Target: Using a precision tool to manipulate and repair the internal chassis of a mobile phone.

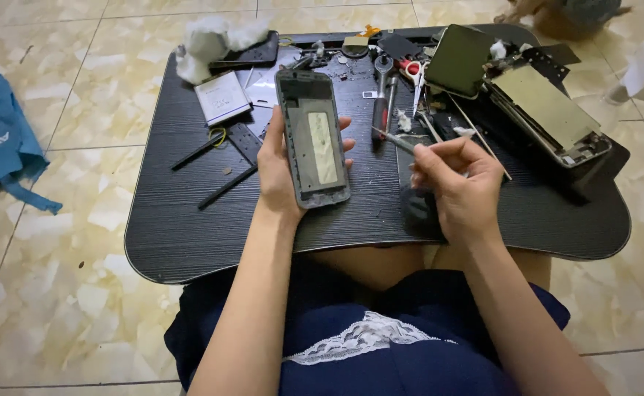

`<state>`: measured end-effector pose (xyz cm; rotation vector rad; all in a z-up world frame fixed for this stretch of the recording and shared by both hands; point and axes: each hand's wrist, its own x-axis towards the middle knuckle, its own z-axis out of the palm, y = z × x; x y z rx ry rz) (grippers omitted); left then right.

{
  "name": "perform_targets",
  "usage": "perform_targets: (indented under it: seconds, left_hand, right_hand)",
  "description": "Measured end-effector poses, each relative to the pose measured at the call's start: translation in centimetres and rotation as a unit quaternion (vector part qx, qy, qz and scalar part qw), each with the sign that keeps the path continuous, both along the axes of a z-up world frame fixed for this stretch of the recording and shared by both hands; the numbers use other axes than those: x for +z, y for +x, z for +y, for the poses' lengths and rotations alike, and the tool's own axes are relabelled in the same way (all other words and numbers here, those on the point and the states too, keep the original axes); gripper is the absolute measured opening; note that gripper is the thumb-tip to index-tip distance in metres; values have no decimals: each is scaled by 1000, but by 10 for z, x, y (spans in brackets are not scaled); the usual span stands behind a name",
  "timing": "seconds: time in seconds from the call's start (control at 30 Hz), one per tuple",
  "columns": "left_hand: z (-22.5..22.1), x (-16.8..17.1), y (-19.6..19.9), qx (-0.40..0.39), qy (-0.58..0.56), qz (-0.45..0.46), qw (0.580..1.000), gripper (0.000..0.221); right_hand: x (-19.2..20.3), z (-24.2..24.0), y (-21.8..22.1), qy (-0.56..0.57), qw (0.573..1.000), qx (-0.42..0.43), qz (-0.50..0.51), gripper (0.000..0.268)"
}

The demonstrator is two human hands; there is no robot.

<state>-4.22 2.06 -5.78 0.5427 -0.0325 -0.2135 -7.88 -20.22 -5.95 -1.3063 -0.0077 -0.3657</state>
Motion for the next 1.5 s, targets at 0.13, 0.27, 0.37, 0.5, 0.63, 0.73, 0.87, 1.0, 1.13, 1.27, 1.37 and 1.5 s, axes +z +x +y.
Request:
perform_targets:
  seconds: [0.13,0.27,0.37,0.5,0.63,0.73,0.87,1.0,1.13,1.27,1.37,1.5]
  left_hand:
    - [-1,-1,3,4,9,-1,1000,71]
    - [-2,2,4,15,53,27,998,76]
    - [-3,4,3,17,82,31,996,79]
    - [-5,10,1,13,119,31,992,88]
    - [-4,5,3,10,126,22,992,88]
    - [-5,5,4,17,134,19,991,87]
    - [-5,5,3,17,129,25,991,87]
    - [-4,3,4,9,118,21,993,92]
    - [-5,6,0,13,116,25,993,91]
    - [-7,6,1,19,126,19,992,92]
    - [-9,6,1,31,143,13,989,94]
    - [-10,6,-1,38,158,1,987,94]
  right_hand:
    - [-7,-2,2,13,1000,15,-6,12]
    - [-3,1,2,22,999,25,-9,11]
    - [-10,-2,3,13,999,32,-16,10]
    - [-5,2,-1,-21,999,30,-33,9]
    - [11,9,-8,-63,997,16,-32,8]
    - [12,13,-8,-76,996,19,-45,11]
    - [-2,16,-3,-33,998,25,-46,14]
    - [-7,17,-3,15,998,37,-39,11]
    - [-4,16,-5,21,999,39,-28,9]
    - [3,12,-9,29,999,41,-20,12]
    - [12,13,-10,16,999,31,-32,10]
    - [19,10,-13,-129,989,20,-68,7]
